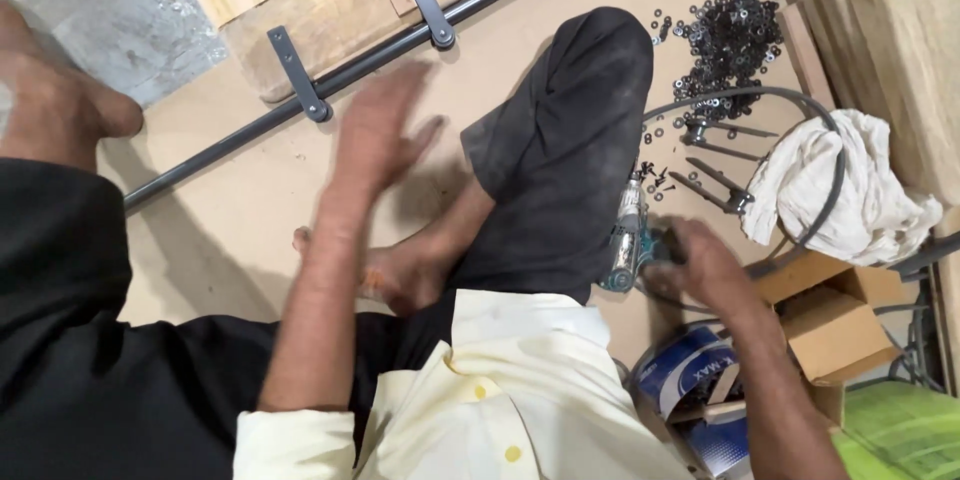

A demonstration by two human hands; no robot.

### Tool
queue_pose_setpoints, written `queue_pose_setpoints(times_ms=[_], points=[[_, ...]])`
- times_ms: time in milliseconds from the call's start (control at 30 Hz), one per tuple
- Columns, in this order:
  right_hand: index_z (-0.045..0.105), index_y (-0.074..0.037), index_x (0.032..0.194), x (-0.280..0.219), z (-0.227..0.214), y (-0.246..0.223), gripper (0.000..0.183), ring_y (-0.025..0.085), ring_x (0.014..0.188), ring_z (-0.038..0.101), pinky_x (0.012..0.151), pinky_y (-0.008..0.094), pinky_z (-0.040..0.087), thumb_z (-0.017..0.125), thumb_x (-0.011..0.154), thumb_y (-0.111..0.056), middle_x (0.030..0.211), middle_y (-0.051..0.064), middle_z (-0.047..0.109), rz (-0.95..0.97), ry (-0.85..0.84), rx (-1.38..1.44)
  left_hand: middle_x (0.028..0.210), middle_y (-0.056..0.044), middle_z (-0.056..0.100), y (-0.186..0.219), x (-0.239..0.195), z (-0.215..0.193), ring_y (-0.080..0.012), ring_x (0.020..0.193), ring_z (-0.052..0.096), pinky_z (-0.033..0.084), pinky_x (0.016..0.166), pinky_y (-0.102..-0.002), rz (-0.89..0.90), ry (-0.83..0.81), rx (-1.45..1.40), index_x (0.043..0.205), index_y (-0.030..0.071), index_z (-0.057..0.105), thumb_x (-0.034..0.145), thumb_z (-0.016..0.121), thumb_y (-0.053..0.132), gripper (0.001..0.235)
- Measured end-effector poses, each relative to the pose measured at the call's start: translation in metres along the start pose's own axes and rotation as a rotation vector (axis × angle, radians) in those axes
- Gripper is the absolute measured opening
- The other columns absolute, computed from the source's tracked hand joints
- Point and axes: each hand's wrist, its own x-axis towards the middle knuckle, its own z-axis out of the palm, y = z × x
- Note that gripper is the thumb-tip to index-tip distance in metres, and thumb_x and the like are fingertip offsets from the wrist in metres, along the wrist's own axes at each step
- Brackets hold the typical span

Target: The person sits on the floor and uses a corded drill to attach metal brackets to a wooden board with a metal rod. They repeatedly pick up screws, align the bracket, and drive the screws into the wood. The person also flips the board to work on the other side.

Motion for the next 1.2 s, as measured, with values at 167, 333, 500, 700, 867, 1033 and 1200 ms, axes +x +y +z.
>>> queue_pose_setpoints(times_ms=[167, 333, 500, 700, 867, 1033, 1200], points=[[0.066, -0.009, 0.133, 0.014, -0.023, -0.031, 0.042, 0.029, 0.115, 0.066, 0.100, 0.043, 0.054, 0.073, 0.093, -0.019, 0.131, 0.017, 0.066, -0.267, 0.450, 0.072, 0.149, -0.024, 0.055, -0.068, -0.058, -0.042, -0.0415, 0.135, 0.054, 0.044, 0.113, -0.049, -0.441, 0.014, 0.143, 0.154, 0.006, 0.046, 0.081, 0.090, 0.037, 0.092], [0.073, -0.006, 0.121, 0.041, -0.014, -0.142, 0.024, 0.028, 0.110, 0.069, 0.099, 0.040, 0.054, 0.069, 0.100, -0.017, 0.117, 0.015, 0.072, -0.686, 0.524, 0.131, 0.158, -0.025, 0.045, -0.112, -0.102, -0.047, -0.0411, 0.146, 0.041, 0.032, 0.122, -0.052, -0.499, -0.005, 0.200, 0.157, 0.000, 0.039, 0.072, 0.091, 0.049, 0.111], [0.070, -0.002, 0.116, 0.100, 0.040, -0.259, 0.021, 0.035, 0.114, 0.066, 0.101, 0.041, 0.052, 0.063, 0.100, -0.014, 0.118, 0.018, 0.069, -0.919, 0.326, 0.120, 0.163, -0.028, 0.031, -0.156, -0.102, -0.032, -0.0422, 0.152, 0.027, 0.020, 0.123, -0.056, -0.495, -0.036, 0.233, 0.158, -0.004, 0.030, 0.062, 0.091, 0.063, 0.132], [0.064, -0.001, 0.122, 0.191, 0.073, -0.381, 0.023, 0.039, 0.118, 0.057, 0.105, 0.048, 0.047, 0.061, 0.101, -0.012, 0.119, 0.020, 0.063, -1.079, 0.272, -0.062, 0.170, -0.023, 0.028, -0.187, -0.088, -0.034, -0.0382, 0.159, 0.023, 0.021, 0.129, -0.051, -0.413, 0.115, 0.172, 0.161, -0.001, 0.032, 0.060, 0.090, 0.068, 0.135], [0.061, -0.001, 0.122, 0.262, 0.086, -0.444, 0.018, 0.037, 0.113, 0.057, 0.099, 0.046, 0.049, 0.060, 0.105, -0.005, 0.118, 0.018, 0.059, -1.130, 0.352, -0.168, 0.166, -0.021, 0.026, -0.205, -0.077, -0.034, -0.0362, 0.156, 0.021, 0.019, 0.129, -0.052, -0.378, 0.018, 0.116, 0.157, -0.001, 0.031, 0.051, 0.089, 0.072, 0.141], [0.062, -0.004, 0.116, 0.296, 0.097, -0.458, 0.031, 0.033, 0.105, 0.057, 0.092, 0.042, 0.051, 0.063, 0.087, 0.007, 0.111, 0.013, 0.059, -1.115, 0.373, -0.356, 0.167, -0.024, 0.024, -0.216, -0.082, -0.016, -0.0391, 0.157, 0.020, 0.019, 0.129, -0.051, -0.359, 0.007, 0.132, 0.159, -0.004, 0.030, 0.053, 0.088, 0.072, 0.143], [0.063, -0.001, 0.115, 0.303, 0.097, -0.460, 0.040, 0.033, 0.098, 0.057, 0.085, 0.042, 0.052, 0.064, 0.075, 0.006, 0.106, 0.013, 0.060, -1.138, 0.348, -0.381, 0.167, -0.027, 0.023, -0.218, -0.082, -0.004, -0.0407, 0.157, 0.019, 0.021, 0.131, -0.051, -0.363, -0.027, 0.214, 0.161, -0.005, 0.029, 0.052, 0.087, 0.074, 0.146]])
